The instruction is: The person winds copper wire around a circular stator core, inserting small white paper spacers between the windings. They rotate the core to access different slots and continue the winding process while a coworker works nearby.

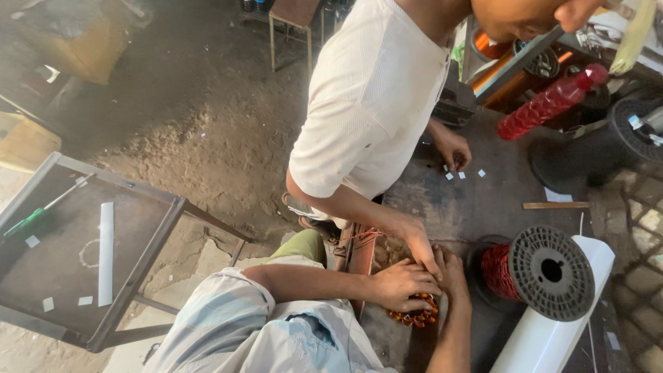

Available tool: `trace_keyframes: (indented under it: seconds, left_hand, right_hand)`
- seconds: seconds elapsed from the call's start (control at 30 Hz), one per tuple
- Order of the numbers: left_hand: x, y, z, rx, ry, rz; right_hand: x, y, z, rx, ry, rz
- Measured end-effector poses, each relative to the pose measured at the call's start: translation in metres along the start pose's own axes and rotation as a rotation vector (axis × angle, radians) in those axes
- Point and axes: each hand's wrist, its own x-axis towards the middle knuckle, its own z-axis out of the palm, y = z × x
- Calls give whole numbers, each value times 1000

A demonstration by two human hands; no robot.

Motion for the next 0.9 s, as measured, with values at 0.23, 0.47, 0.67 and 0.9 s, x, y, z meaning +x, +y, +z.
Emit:
trace_keyframes:
  seconds: [0.23,0.47,0.67,0.9]
  left_hand:
    - [2,6,0,-24,3,-12]
    - [8,10,-1,11,-20,2]
    - [9,13,-4,36,8,35]
    - [8,14,-12,-10,43,27]
  right_hand:
    - [-2,17,4,-84,110,-134]
    - [0,5,5,622,78,30]
    - [-8,-45,6,-109,172,-128]
    - [9,-26,5,181,127,-145]
